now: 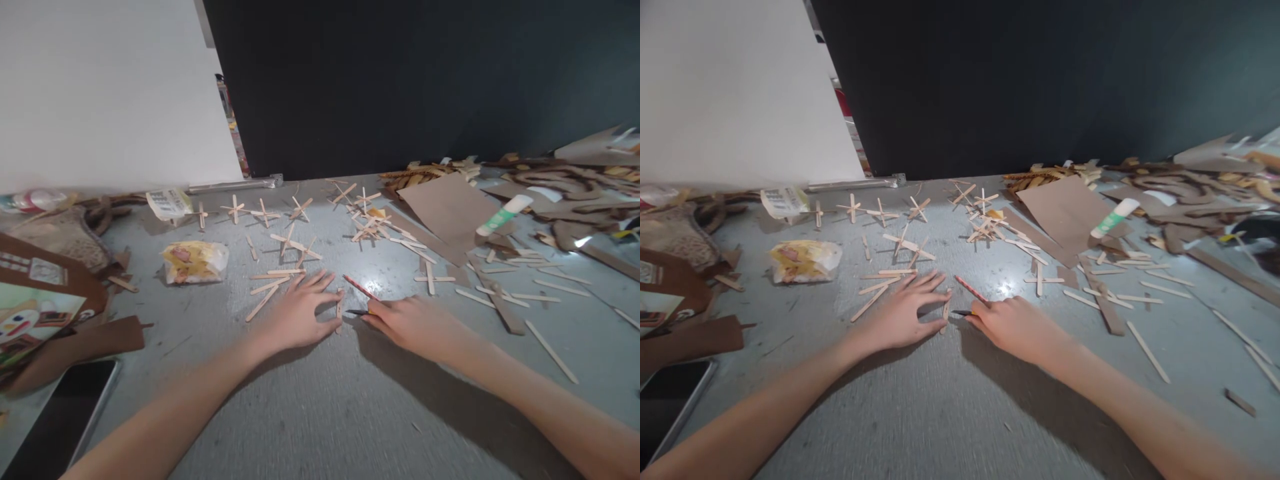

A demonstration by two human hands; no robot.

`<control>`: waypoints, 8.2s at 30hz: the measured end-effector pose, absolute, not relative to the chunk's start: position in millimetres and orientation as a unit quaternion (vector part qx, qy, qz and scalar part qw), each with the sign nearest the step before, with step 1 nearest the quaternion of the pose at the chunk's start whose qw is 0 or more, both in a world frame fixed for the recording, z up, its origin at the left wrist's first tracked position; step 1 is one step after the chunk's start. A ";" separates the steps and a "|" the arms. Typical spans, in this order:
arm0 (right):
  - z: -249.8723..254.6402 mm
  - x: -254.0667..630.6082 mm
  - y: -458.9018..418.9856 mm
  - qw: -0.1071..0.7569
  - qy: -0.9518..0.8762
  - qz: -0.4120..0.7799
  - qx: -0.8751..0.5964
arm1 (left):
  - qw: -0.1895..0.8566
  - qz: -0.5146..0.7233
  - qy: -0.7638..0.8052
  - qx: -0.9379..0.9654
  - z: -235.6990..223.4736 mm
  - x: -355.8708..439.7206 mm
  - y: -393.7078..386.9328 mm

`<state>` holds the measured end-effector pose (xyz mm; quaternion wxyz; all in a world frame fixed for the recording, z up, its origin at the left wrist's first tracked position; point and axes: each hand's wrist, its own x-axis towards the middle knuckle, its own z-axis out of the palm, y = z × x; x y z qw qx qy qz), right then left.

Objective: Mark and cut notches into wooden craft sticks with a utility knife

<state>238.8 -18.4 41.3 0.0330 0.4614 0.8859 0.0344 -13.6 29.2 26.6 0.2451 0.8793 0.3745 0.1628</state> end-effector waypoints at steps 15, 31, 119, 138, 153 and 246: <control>39.9 228.9 -13.0 0.075 0.885 0.063 0.455 | 0.245 0.153 0.374 0.881 22.6 -13.2 30.1; 42.6 221.9 -16.0 0.102 0.884 0.068 0.451 | 0.237 0.128 0.380 0.885 29.7 -11.6 28.1; 41.4 219.4 -18.3 0.108 0.860 -0.008 0.499 | 0.210 0.111 0.318 0.918 21.9 -25.9 50.9; 50.8 229.9 -17.5 0.071 0.799 -0.057 0.595 | 0.099 0.070 0.466 0.876 44.1 -20.8 21.6; 55.6 236.6 10.4 -0.122 0.758 -0.135 0.626 | 0.362 0.183 0.527 0.746 52.2 -12.0 10.4; 65.4 199.3 -37.6 -0.163 0.747 -0.370 0.528 | 0.266 0.453 0.498 0.690 18.1 12.5 -23.6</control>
